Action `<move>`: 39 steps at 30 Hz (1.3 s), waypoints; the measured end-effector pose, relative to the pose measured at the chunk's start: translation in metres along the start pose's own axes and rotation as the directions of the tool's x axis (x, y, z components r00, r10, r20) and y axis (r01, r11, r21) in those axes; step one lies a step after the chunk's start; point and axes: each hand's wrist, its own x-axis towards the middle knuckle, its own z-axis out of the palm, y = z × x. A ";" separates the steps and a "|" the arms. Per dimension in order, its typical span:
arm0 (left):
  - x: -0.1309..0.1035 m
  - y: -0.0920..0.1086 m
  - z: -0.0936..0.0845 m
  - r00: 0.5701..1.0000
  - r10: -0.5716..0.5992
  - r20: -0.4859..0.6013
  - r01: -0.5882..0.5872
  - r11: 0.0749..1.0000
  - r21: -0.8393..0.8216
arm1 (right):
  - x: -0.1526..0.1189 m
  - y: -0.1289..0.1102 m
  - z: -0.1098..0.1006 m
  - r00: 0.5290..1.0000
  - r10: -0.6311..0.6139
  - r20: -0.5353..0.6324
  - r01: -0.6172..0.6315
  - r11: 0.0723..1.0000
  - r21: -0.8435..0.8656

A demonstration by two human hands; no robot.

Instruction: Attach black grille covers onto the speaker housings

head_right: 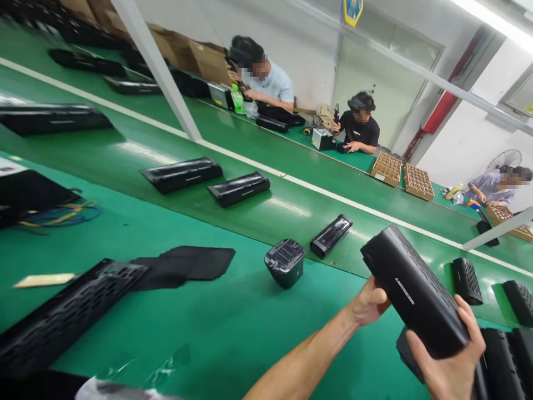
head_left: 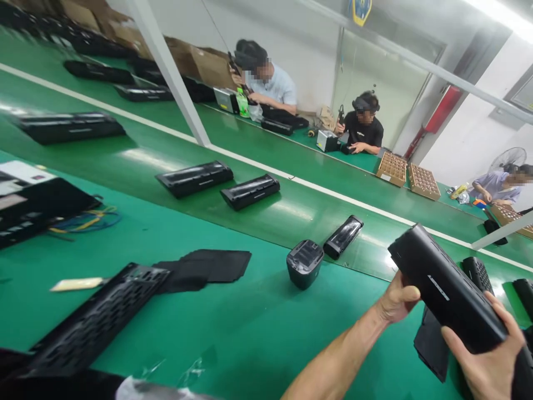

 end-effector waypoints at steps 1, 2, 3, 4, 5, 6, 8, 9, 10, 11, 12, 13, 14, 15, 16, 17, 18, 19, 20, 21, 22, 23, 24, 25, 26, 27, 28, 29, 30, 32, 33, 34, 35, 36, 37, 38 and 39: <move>0.003 0.016 -0.004 1.000 0.024 0.012 -0.025 0.997 0.070 | 0.004 0.004 -0.010 1.000 0.014 0.020 -0.015 1.000 0.020; 0.005 0.034 -0.006 0.998 0.062 0.022 -0.064 0.987 0.148 | 0.007 0.007 -0.020 0.999 0.029 0.043 -0.031 0.999 0.031; 0.007 0.053 -0.007 0.994 0.098 0.045 -0.106 0.966 0.236 | 0.009 0.009 -0.029 0.997 0.040 0.063 -0.043 0.998 0.038; 0.009 0.071 -0.006 0.989 0.117 0.090 -0.140 0.935 0.324 | 0.009 0.010 -0.037 0.996 0.048 0.081 -0.051 0.998 0.042; 0.011 0.088 -0.003 0.983 0.104 0.149 -0.157 0.900 0.406 | 0.010 0.008 -0.044 0.994 0.052 0.096 -0.056 0.997 0.044; 0.012 0.101 0.001 0.976 0.064 0.209 -0.159 0.864 0.477 | 0.010 0.006 -0.048 0.993 0.054 0.106 -0.059 0.997 0.046; 0.013 0.118 0.012 0.952 -0.048 0.301 -0.142 0.804 0.577 | 0.010 0.001 -0.052 0.992 0.050 0.118 -0.058 0.996 0.068; 0.013 0.121 0.017 0.941 -0.088 0.327 -0.139 0.781 0.609 | 0.011 -0.001 -0.053 0.992 0.043 0.120 -0.053 0.995 0.086; 0.013 0.122 0.022 0.933 -0.104 0.344 -0.146 0.763 0.630 | 0.011 -0.002 -0.053 0.992 0.034 0.118 -0.046 0.993 0.105; 0.012 0.121 0.025 0.930 -0.099 0.354 -0.164 0.751 0.640 | 0.012 -0.001 -0.053 0.993 0.025 0.116 -0.040 0.992 0.123; 0.011 0.118 0.027 0.930 -0.076 0.360 -0.189 0.742 0.643 | 0.013 -0.001 -0.053 0.993 0.019 0.114 -0.035 0.990 0.138; 0.010 0.115 0.027 0.931 -0.042 0.363 -0.217 0.736 0.641 | 0.014 0.001 -0.054 0.994 0.017 0.112 -0.034 0.988 0.149; 0.010 0.111 0.026 0.931 -0.008 0.366 -0.243 0.733 0.635 | 0.014 0.002 -0.054 0.993 0.020 0.113 -0.038 0.987 0.156; 0.009 0.107 0.025 0.930 0.017 0.368 -0.262 0.734 0.627 | 0.015 0.004 -0.055 0.993 0.025 0.119 -0.044 0.986 0.160; 0.008 0.104 0.023 0.929 0.033 0.368 -0.272 0.735 0.621 | 0.015 0.005 -0.056 0.991 0.032 0.130 -0.053 0.986 0.161; 0.007 0.102 0.021 0.931 0.037 0.364 -0.271 0.738 0.618 | 0.015 0.005 -0.057 0.989 0.042 0.144 -0.065 0.985 0.161; 0.007 0.100 0.020 0.935 0.032 0.353 -0.259 0.742 0.618 | 0.015 0.006 -0.057 0.986 0.052 0.159 -0.078 0.984 0.162; 0.006 0.099 0.019 0.942 0.018 0.336 -0.236 0.748 0.621 | 0.015 0.006 -0.058 0.983 0.063 0.174 -0.092 0.982 0.164; 0.006 0.099 0.019 0.949 -0.001 0.317 -0.208 0.753 0.625 | 0.015 0.006 -0.058 0.980 0.076 0.184 -0.108 0.980 0.170; 0.006 0.099 0.018 0.955 -0.018 0.295 -0.180 0.755 0.630 | 0.016 0.006 -0.058 0.977 0.093 0.190 -0.127 0.976 0.177; 0.007 0.099 0.017 0.962 -0.026 0.273 -0.161 0.753 0.638 | 0.016 0.007 -0.058 0.974 0.119 0.194 -0.154 0.971 0.181; 0.008 0.099 0.016 0.968 -0.025 0.251 -0.150 0.745 0.650 | 0.017 0.008 -0.057 0.967 0.157 0.202 -0.193 0.965 0.176; 0.010 0.097 0.014 0.974 -0.016 0.228 -0.144 0.734 0.664 | 0.017 0.010 -0.055 0.953 0.210 0.216 -0.249 0.953 0.172; 0.011 0.094 0.012 0.979 -0.002 0.202 -0.137 0.727 0.673 | 0.016 0.013 -0.052 0.929 0.281 0.239 -0.328 0.926 0.185; 0.013 0.088 0.008 0.986 0.021 0.168 -0.130 0.731 0.670 | 0.014 0.015 -0.048 0.890 0.364 0.274 -0.428 0.875 0.226; 0.013 0.080 0.003 0.991 0.051 0.126 -0.121 0.749 0.652 | 0.010 0.018 -0.043 0.833 0.451 0.319 -0.540 0.789 0.294; 0.011 0.069 -0.003 0.994 0.081 0.070 -0.107 0.782 0.615 | 0.004 0.020 -0.036 0.762 0.530 0.373 -0.646 0.663 0.378; 0.008 0.055 -0.010 0.994 0.110 -0.001 -0.091 0.826 0.556 | -0.004 0.021 -0.028 0.682 0.591 0.431 -0.730 0.508 0.458; 0.002 0.038 -0.017 0.988 0.132 -0.085 -0.075 0.873 0.483 | -0.015 0.022 -0.020 0.600 0.636 0.485 -0.784 0.347 0.515; -0.016 0.004 -0.032 0.958 0.126 -0.256 -0.036 0.943 0.330 | -0.039 0.022 -0.004 0.430 0.689 0.584 -0.841 0.070 0.537; -0.027 -0.012 -0.040 0.939 0.108 -0.327 -0.019 0.964 0.265 | -0.052 0.021 0.002 0.342 0.696 0.631 -0.858 -0.043 0.513; -0.037 -0.025 -0.047 0.918 0.089 -0.387 -0.002 0.976 0.219 | -0.065 0.020 0.008 0.258 0.689 0.677 -0.867 -0.144 0.477; -0.047 -0.035 -0.053 0.897 0.071 -0.435 0.017 0.981 0.195 | -0.077 0.018 0.013 0.183 0.672 0.718 -0.869 -0.231 0.438; -0.055 -0.042 -0.058 0.879 0.057 -0.474 0.036 0.982 0.186 | -0.088 0.016 0.017 0.123 0.652 0.749 -0.864 -0.302 0.404; -0.061 -0.046 -0.063 0.862 0.047 -0.505 0.055 0.981 0.185 | -0.096 0.014 0.020 0.081 0.635 0.768 -0.854 -0.353 0.382; -0.064 -0.048 -0.067 0.847 0.037 -0.531 0.075 0.979 0.189 | -0.103 0.012 0.023 0.056 0.626 0.777 -0.843 -0.388 0.373; -0.066 -0.048 -0.071 0.835 0.028 -0.549 0.096 0.976 0.195 | -0.107 0.011 0.025 0.040 0.624 0.780 -0.831 -0.412 0.373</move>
